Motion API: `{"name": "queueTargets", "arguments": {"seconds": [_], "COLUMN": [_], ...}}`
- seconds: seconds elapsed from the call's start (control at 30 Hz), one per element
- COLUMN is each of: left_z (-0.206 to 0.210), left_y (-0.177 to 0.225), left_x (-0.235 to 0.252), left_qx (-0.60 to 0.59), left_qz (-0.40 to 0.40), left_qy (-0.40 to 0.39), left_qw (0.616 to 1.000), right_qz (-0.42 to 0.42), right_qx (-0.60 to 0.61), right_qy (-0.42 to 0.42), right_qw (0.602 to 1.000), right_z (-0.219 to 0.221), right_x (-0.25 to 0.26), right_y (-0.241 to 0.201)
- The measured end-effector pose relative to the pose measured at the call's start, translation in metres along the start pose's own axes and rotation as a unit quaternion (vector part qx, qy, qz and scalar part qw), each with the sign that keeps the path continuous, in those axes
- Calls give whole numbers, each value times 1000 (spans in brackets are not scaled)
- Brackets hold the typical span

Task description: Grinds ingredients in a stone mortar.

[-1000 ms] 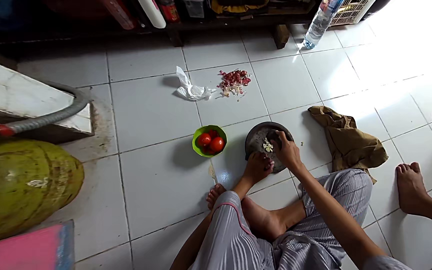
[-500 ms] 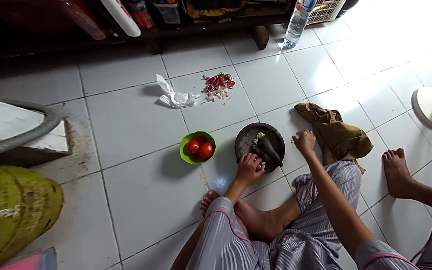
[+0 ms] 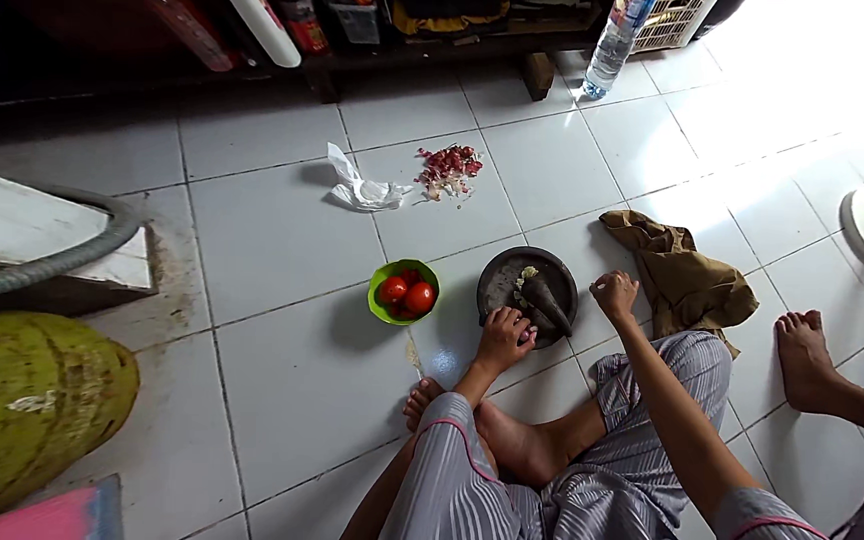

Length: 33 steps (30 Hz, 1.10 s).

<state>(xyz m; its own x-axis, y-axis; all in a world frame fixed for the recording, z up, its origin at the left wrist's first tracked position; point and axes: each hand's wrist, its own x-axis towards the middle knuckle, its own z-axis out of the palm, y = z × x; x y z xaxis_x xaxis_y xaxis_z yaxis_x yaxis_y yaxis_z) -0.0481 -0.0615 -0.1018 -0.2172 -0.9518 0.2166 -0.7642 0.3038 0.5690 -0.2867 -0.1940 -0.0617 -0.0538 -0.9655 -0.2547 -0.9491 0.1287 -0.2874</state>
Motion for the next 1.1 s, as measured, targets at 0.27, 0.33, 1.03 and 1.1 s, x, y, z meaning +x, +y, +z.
{"name": "queueTargets", "arguments": {"seconds": [0.27, 0.33, 1.03, 1.1], "left_z": [-2, -2, -1, -2], "left_y": [1, 0, 1, 1], "left_x": [0, 0, 0, 0], "left_qx": [-12, -8, -5, -6], "left_qz": [-7, -6, -1, -2], "left_qy": [-18, -14, -6, -7], "left_qw": [1000, 1000, 1000, 1000], "right_qz": [-29, -43, -21, 7], "right_qx": [-21, -52, 147, 111], "right_qy": [-64, -82, 8, -14], "right_qw": [997, 994, 989, 994], "right_z": [-12, -5, -29, -32], "right_x": [9, 11, 1, 0], "right_y": [0, 2, -6, -10]}}
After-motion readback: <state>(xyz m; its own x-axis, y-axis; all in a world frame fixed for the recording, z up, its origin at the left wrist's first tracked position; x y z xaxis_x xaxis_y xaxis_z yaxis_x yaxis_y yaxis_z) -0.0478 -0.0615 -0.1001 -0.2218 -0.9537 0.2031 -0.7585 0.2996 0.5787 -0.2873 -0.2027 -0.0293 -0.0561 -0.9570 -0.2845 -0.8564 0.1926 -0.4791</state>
